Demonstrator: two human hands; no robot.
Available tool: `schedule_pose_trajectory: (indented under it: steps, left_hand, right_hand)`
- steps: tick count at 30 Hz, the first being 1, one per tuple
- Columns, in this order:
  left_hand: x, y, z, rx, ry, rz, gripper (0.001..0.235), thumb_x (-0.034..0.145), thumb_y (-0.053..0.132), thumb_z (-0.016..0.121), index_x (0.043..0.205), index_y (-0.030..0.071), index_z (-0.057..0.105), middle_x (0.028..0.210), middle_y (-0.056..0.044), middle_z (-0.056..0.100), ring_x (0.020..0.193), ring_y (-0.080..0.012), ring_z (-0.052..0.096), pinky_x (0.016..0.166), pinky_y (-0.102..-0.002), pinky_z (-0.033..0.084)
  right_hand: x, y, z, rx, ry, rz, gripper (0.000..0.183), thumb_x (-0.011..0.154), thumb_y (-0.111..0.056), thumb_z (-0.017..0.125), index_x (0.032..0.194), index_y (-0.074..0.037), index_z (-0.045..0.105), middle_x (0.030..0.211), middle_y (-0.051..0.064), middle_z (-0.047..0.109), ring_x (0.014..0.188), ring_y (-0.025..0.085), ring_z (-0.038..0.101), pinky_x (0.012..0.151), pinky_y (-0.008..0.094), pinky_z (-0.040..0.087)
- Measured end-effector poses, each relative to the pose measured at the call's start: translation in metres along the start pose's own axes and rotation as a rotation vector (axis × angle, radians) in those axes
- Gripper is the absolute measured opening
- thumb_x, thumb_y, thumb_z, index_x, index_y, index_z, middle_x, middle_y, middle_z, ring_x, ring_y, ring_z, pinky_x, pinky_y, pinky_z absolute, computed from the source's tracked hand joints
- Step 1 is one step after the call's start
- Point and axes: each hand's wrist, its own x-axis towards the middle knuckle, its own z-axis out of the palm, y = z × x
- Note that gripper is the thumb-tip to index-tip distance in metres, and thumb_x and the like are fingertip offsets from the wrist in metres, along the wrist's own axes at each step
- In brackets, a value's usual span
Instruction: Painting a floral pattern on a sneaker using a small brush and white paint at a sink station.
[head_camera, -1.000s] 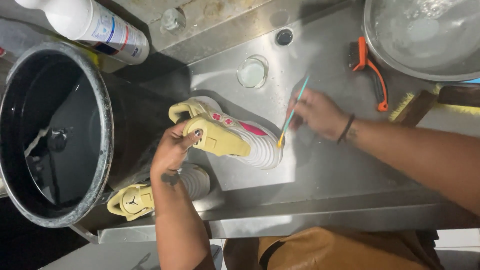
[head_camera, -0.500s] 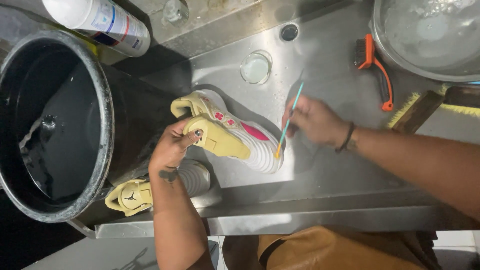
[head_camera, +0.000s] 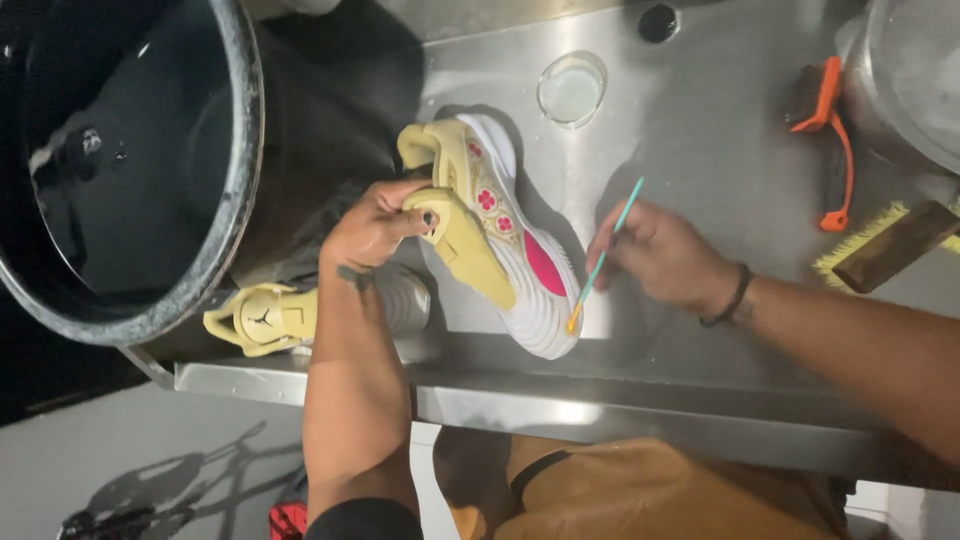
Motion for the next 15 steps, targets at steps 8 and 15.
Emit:
schedule_pose_trajectory:
  steps: [8,15]
  left_hand:
    - [0.006,-0.017,-0.016,0.025,-0.063,0.032,0.024,0.092,0.007,0.074,0.115,0.003,0.073,0.088,-0.008,0.069,0.078,-0.0138,0.057,0.071,-0.030,0.050]
    - [0.009,-0.013,-0.015,0.015,-0.072,0.029,0.027,0.091,0.010,0.075,0.117,0.003,0.072,0.090,-0.010,0.073,0.078,-0.0148,0.062,0.072,-0.031,0.054]
  right_hand:
    - [-0.006,-0.008,0.008,-0.042,0.044,-0.065,0.011,0.106,-0.010,0.057,0.104,-0.001,0.061,0.078,0.015,0.074,0.070,0.025,0.077,0.072,0.034,0.059]
    - [-0.010,-0.016,0.019,-0.042,0.019,-0.061,0.013,0.104,-0.013,0.060,0.103,-0.001,0.063,0.081,0.013,0.075,0.071,0.022,0.076,0.076,0.037,0.061]
